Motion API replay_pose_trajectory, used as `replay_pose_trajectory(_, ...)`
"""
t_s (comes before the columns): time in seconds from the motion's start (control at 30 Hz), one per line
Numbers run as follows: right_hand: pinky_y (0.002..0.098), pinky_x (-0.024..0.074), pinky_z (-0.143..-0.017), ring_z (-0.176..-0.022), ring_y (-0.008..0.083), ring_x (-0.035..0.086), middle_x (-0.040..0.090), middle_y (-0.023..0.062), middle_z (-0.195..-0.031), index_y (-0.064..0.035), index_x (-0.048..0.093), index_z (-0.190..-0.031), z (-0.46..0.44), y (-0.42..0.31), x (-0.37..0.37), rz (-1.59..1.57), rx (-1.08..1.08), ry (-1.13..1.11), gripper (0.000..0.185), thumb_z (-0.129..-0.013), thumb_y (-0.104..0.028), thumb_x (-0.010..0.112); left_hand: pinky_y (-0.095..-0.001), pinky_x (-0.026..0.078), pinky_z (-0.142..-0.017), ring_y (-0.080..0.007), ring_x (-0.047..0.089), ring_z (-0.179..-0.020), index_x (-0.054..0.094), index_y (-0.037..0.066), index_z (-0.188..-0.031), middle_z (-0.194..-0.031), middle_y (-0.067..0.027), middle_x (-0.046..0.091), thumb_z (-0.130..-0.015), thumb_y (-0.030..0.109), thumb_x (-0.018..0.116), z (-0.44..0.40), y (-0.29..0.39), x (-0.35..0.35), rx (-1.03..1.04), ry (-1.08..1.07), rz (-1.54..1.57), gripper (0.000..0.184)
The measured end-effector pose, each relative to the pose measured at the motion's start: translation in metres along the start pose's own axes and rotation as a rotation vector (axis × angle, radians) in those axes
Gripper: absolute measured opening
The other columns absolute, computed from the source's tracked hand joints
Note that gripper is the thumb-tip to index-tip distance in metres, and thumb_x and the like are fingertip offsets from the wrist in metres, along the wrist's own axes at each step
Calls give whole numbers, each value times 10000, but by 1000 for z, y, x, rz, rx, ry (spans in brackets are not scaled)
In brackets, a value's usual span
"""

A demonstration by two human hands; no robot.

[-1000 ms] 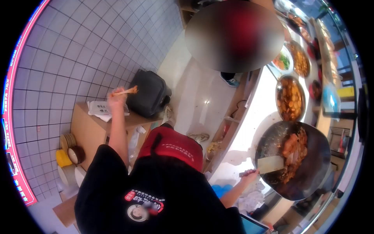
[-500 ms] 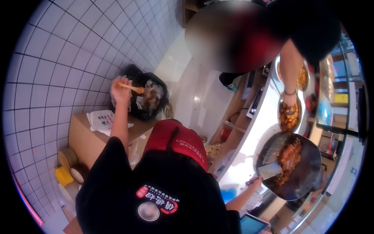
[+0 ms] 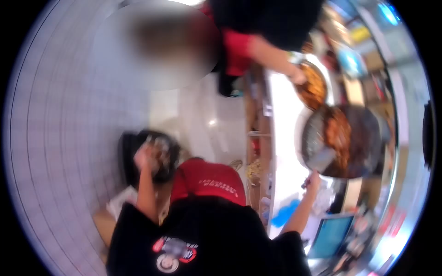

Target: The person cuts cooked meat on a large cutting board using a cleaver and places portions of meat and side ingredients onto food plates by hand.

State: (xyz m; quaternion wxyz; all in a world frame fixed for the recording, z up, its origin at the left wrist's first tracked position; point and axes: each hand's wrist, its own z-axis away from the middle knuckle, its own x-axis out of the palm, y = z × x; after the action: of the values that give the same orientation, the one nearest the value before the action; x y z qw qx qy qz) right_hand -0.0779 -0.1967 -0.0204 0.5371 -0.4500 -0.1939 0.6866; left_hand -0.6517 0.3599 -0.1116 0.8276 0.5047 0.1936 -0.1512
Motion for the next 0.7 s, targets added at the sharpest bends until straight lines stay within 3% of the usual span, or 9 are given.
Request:
replay_pose_trajectory(0.07, 332, 415, -361, -360, 166, 418, 454, 41, -517, -75, 556, -786, 19, -7, 0, -92, -37, -1, 331, -979, -345, 565, -335, 557, -720, -241, 657, -786, 685, -36, -924, -863, -121, 677, -848, 83, 673, -11, -15, 27, -69, -129, 539, 141)
replay_pose_trajectory(0.13, 292, 423, -384, -391, 135, 460, 504, 48, -562, -72, 565, -863, 21, -6, -4, -60, 37, -29, 291, -963, -344, 591, -302, 578, -695, -219, 672, -771, 666, -74, -935, -885, -148, 686, -863, 33, 607, 13, 33, 65, -136, -145, 541, 142)
replay_pose_trajectory(0.2, 298, 419, -382, -412, 138, 481, 504, 35, -558, -80, 557, -809, 2, 21, -10, -175, 50, -68, 295, -945, -335, 616, -325, 557, -785, -228, 672, -861, 667, -81, -994, -935, -149, 700, -898, 113, 612, 8, 25, 106, 250, -346, 121, 223)
replay_pose_trajectory(0.27, 301, 423, -389, -423, 143, 489, 503, 32, -561, -79, 547, -791, 15, 20, -10, -240, 87, -95, 300, -943, -328, 618, -331, 546, -819, -231, 670, -893, 673, -79, -1025, -950, -142, 707, -911, 144, 619, 65, 62, 169, 109, -452, 299, 256)
replay_pose_trajectory(0.4, 306, 430, -407, -426, 153, 490, 503, 39, -566, -74, 515, -771, 27, 36, -18, -309, 164, -177, 319, -947, -322, 613, -311, 488, -934, -196, 659, -981, 714, 19, -1124, -1093, -114, 721, -936, 232, 635, 187, 134, 287, 614, -872, -493, 295)
replay_pose_trajectory(0.53, 311, 425, -412, -423, 161, 479, 484, 35, -564, -69, 498, -776, 35, 43, -7, -521, 231, -191, 313, -957, -303, 601, -367, 485, -967, -270, 637, -1080, 714, 35, -1117, -1149, -154, 694, -895, 197, 685, 239, 143, 449, 1174, -1174, -288, 276)
replay_pose_trajectory(0.6, 310, 425, -416, -424, 157, 474, 479, 36, -566, -66, 500, -784, 32, 48, -3, -543, 246, -189, 310, -960, -299, 604, -412, 463, -1004, -328, 605, -1119, 707, 39, -1117, -1154, -159, 682, -844, 171, 723, 322, 211, 498, 1617, -1067, -576, 303)
replay_pose_trajectory(0.63, 310, 425, -416, -424, 157, 474, 479, 36, -566, -66, 500, -784, 33, 44, -3, -559, 267, -176, 310, -960, -299, 604, -421, 441, -1029, -336, 581, -1150, 694, 39, -1133, -1179, -161, 668, -821, 178, 736, 344, 222, 538, 1366, -1286, -374, 344)
replay_pose_trajectory(0.7, 306, 421, -418, -425, 152, 471, 478, 36, -571, -62, 500, -792, 36, 39, 1, -548, 241, -154, 305, -963, -291, 604, -434, 403, -1068, -349, 549, -1195, 668, 35, -1172, -1223, -156, 644, -782, 208, 763, 399, 250, 591, 1434, -1347, -300, 437)
